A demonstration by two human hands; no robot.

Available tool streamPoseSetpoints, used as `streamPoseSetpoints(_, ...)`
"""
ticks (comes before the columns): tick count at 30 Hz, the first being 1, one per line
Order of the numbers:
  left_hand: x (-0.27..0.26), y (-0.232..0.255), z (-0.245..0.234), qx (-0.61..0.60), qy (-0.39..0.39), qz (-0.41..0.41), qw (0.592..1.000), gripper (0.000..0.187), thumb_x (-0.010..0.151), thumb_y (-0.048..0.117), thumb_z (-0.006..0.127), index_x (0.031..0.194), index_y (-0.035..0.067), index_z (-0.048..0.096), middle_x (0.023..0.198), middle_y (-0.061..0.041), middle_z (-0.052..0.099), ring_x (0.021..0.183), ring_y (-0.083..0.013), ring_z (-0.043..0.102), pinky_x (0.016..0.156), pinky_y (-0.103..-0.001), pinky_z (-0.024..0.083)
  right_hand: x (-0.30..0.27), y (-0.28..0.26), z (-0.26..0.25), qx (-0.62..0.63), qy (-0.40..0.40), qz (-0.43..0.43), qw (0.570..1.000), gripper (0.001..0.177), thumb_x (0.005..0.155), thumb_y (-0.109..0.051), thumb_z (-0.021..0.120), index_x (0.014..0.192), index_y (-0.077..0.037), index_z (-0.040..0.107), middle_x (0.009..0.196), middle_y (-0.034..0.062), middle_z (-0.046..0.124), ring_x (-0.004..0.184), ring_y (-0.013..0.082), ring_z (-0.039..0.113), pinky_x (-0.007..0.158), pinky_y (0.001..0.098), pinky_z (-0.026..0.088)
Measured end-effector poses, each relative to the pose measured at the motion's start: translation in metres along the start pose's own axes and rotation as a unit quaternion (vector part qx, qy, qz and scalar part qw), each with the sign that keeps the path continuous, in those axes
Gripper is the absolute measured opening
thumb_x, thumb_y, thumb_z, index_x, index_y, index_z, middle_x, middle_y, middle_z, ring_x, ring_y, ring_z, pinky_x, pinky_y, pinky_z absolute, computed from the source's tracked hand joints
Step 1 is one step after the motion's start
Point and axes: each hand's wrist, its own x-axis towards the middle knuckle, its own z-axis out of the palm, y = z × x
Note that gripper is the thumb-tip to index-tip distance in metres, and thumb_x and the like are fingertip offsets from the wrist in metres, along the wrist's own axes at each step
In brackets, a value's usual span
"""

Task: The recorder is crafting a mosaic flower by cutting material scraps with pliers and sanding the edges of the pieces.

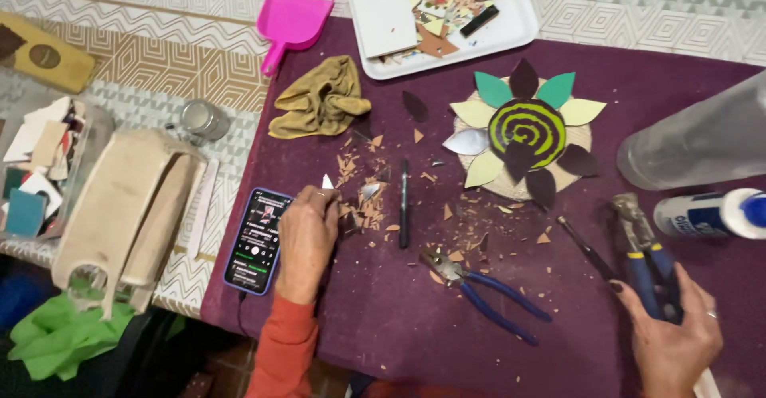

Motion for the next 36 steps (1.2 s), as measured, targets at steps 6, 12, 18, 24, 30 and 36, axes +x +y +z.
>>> streamPoseSetpoints(6, -0.031, 0.013, 0.014, 0.002, 0.010, -0.027, 1.000, 0.023, 0.085, 0.002, 0.072, 0.108, 0.001, 0.072, 0.099, -0.016, 0.066, 0.088, -0.0361, 0.067, 0.074, -0.047, 0.054, -0.024, 0.082, -0.003, -0.188, -0.036, -0.057, 0.980, 0.067, 0.088, -0.037, 0.093, 0.132, 0.005, 0.064, 0.116, 0.0196, 0.065, 0.102, 0.0325, 0.065, 0.096, 0.0370, 0.055)
streamPoseSetpoints(12, -0.045, 0.003, -0.003, -0.020, -0.002, -0.055, 0.998, 0.038, 0.080, 0.007, 0.079, 0.116, 0.001, 0.068, 0.109, -0.015, 0.061, 0.100, -0.0358, 0.062, 0.080, -0.046, 0.052, -0.005, -0.005, -0.003, -0.238, -0.020, -0.098, 0.966, 0.063, 0.087, -0.034, 0.088, 0.127, 0.008, 0.063, 0.127, 0.0275, 0.064, 0.121, 0.0397, 0.062, 0.104, 0.0419, 0.049)
streamPoseSetpoints(18, -0.044, -0.007, 0.003, -0.085, 0.011, -0.047, 0.995, 0.061, 0.074, 0.009, 0.083, 0.131, 0.003, 0.063, 0.113, -0.016, 0.058, 0.100, -0.0360, 0.060, 0.079, -0.046, 0.052, 0.031, -0.175, 0.034, 0.084, -0.192, -0.147, 0.967, 0.030, 0.089, -0.005, 0.071, 0.119, -0.003, 0.071, 0.117, 0.0149, 0.072, 0.108, 0.0302, 0.071, 0.094, 0.0395, 0.056)
streamPoseSetpoints(24, -0.051, -0.012, 0.017, -0.099, 0.009, -0.007, 0.995, 0.049, 0.079, 0.008, 0.079, 0.126, 0.004, 0.063, 0.108, -0.015, 0.059, 0.102, -0.0370, 0.060, 0.084, -0.047, 0.052, 0.067, -0.280, 0.124, 0.192, -0.329, -0.338, 0.861, 0.037, 0.087, 0.001, 0.067, 0.123, -0.003, 0.068, 0.125, 0.0149, 0.068, 0.108, 0.0347, 0.069, 0.090, 0.0398, 0.056)
streamPoseSetpoints(30, -0.062, -0.021, 0.012, -0.107, -0.023, 0.027, 0.994, 0.028, 0.090, 0.011, 0.074, 0.116, 0.004, 0.067, 0.101, -0.015, 0.059, 0.095, -0.0351, 0.061, 0.076, -0.046, 0.053, 0.083, -0.299, 0.173, 0.184, -0.351, -0.427, 0.813, 0.037, 0.080, 0.001, 0.070, 0.117, -0.005, 0.073, 0.122, 0.0121, 0.068, 0.110, 0.0364, 0.066, 0.090, 0.0405, 0.054)
streamPoseSetpoints(36, -0.067, -0.040, 0.019, -0.085, 0.004, 0.096, 0.992, 0.026, 0.094, 0.010, 0.069, 0.117, 0.000, 0.066, 0.102, -0.017, 0.065, 0.094, -0.0364, 0.065, 0.074, -0.043, 0.056, 0.083, -0.277, 0.188, 0.179, -0.344, -0.378, 0.841, 0.025, 0.086, -0.008, 0.074, 0.112, -0.008, 0.076, 0.111, 0.0082, 0.073, 0.102, 0.0287, 0.070, 0.087, 0.0382, 0.058)
